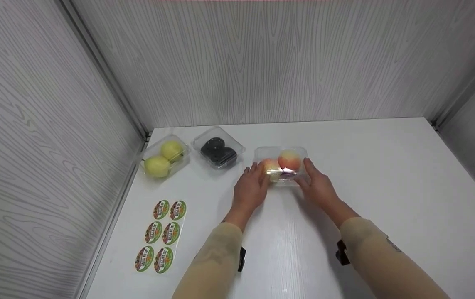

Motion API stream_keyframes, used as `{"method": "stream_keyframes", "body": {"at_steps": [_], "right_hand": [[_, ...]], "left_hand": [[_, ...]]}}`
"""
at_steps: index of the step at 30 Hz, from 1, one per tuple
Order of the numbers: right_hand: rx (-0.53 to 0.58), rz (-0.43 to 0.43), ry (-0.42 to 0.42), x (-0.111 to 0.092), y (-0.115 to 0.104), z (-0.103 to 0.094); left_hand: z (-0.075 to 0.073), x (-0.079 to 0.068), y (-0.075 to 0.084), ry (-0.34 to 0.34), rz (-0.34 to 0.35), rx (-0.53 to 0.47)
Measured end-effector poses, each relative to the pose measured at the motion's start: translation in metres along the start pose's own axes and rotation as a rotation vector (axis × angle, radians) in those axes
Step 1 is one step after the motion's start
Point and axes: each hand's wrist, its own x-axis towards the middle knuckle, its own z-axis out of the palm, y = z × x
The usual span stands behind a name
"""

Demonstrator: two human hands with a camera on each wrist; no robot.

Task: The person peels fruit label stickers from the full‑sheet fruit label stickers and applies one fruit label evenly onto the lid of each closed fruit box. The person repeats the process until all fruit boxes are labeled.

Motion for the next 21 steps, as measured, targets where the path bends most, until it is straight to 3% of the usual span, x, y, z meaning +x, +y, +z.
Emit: {"method": "stream_keyframes", "body": {"at_steps": [9, 21], "right_hand": [[-0.026, -0.038, 0.008, -0.017, 0.003, -0.001], [-0.223, -0.089, 0.016, -0.037, 0.003, -0.003]], "left_hand": [[-0.005, -0.016, 0.006, 0.007, 0.011, 0.053], [-0.01, -0.031, 0.012, 0.001, 0.063, 0.168]]}}
